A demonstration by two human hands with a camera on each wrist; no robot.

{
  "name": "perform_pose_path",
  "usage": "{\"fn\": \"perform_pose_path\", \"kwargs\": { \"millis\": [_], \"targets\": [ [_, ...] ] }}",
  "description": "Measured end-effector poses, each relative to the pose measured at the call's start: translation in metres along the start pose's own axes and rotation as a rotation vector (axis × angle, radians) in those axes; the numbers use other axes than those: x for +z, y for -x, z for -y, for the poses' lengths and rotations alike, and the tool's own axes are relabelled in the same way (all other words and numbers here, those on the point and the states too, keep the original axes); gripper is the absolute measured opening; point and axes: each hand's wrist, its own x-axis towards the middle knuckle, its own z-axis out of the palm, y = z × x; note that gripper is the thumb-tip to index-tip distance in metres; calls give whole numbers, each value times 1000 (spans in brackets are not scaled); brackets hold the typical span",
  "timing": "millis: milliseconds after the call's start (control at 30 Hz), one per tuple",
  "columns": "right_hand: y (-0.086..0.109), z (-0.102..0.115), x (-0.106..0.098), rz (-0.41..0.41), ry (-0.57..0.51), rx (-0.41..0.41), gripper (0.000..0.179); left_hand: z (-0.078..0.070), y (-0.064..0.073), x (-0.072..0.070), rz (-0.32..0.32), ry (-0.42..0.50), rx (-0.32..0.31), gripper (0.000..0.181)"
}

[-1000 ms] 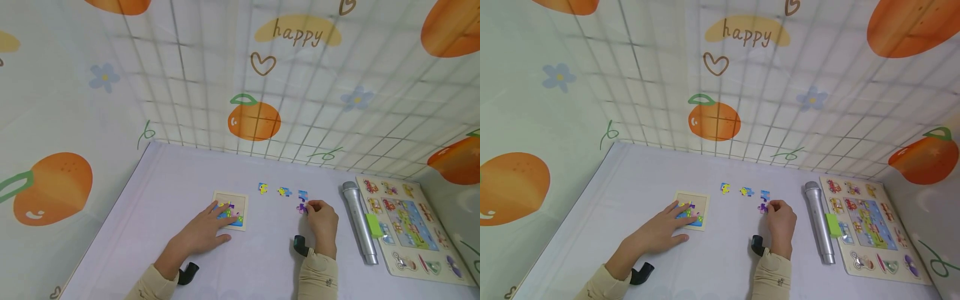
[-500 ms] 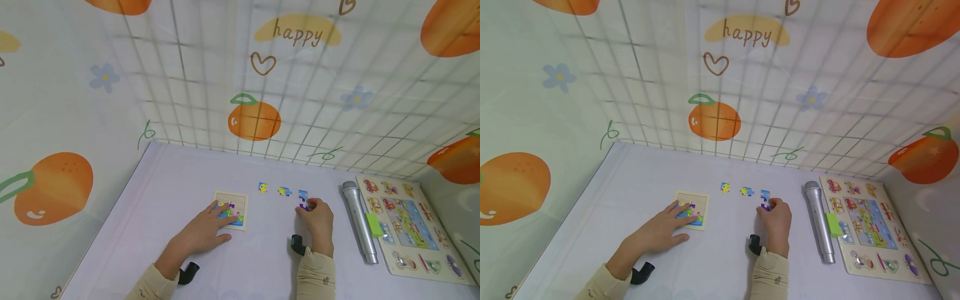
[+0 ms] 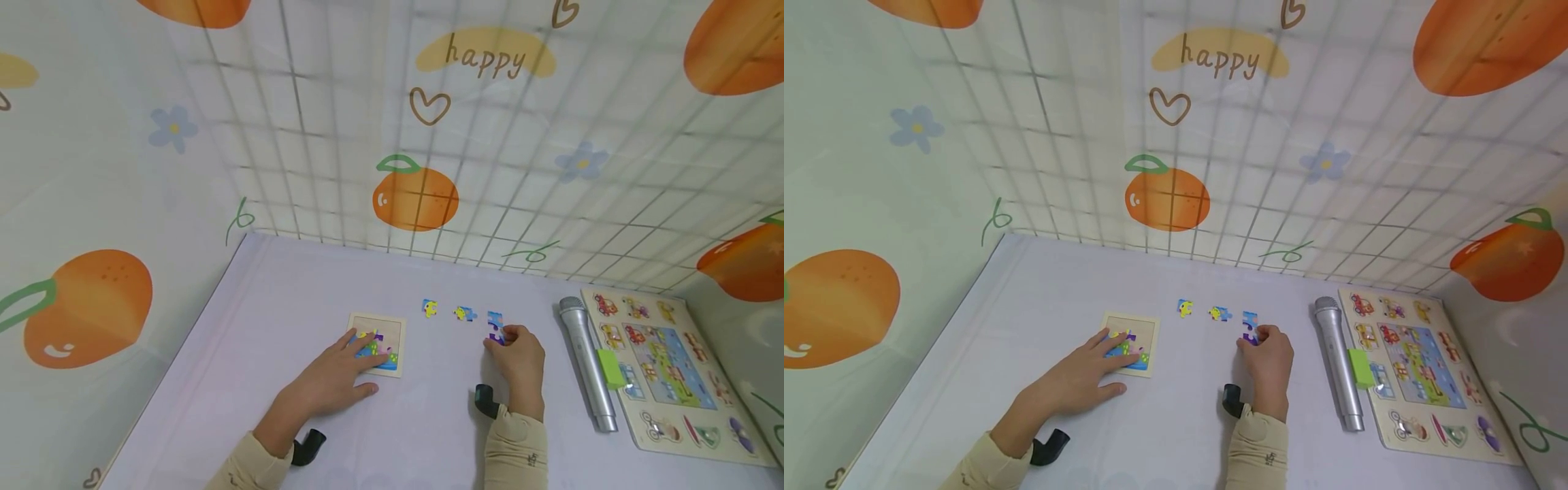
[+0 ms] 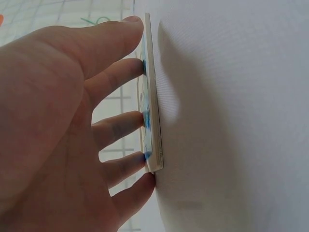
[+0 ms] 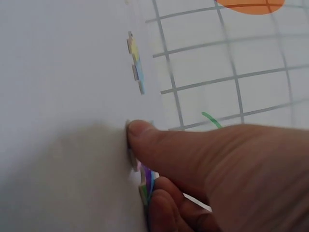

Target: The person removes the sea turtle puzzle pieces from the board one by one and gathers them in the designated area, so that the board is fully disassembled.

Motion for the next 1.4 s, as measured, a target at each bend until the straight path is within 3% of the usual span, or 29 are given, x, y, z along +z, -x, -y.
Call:
{"fn": "perform_pose_path", "kwargs": {
  "millis": [833,1033,1200,1400],
  "targets": [
    [2,-1,-3,4,-12,17,56,0,1,1,-6,6,12,52],
    [3,6,-5,-52,10,27,52,1,0,3,-19,-2,15,52],
    [7,22,0,-87,21,-15,47,2,0,3,-21,18,11,51],
    [18,50,18,-59,-1,-155,43,2,-1,2,-41,54,4,51]
  ]
}}
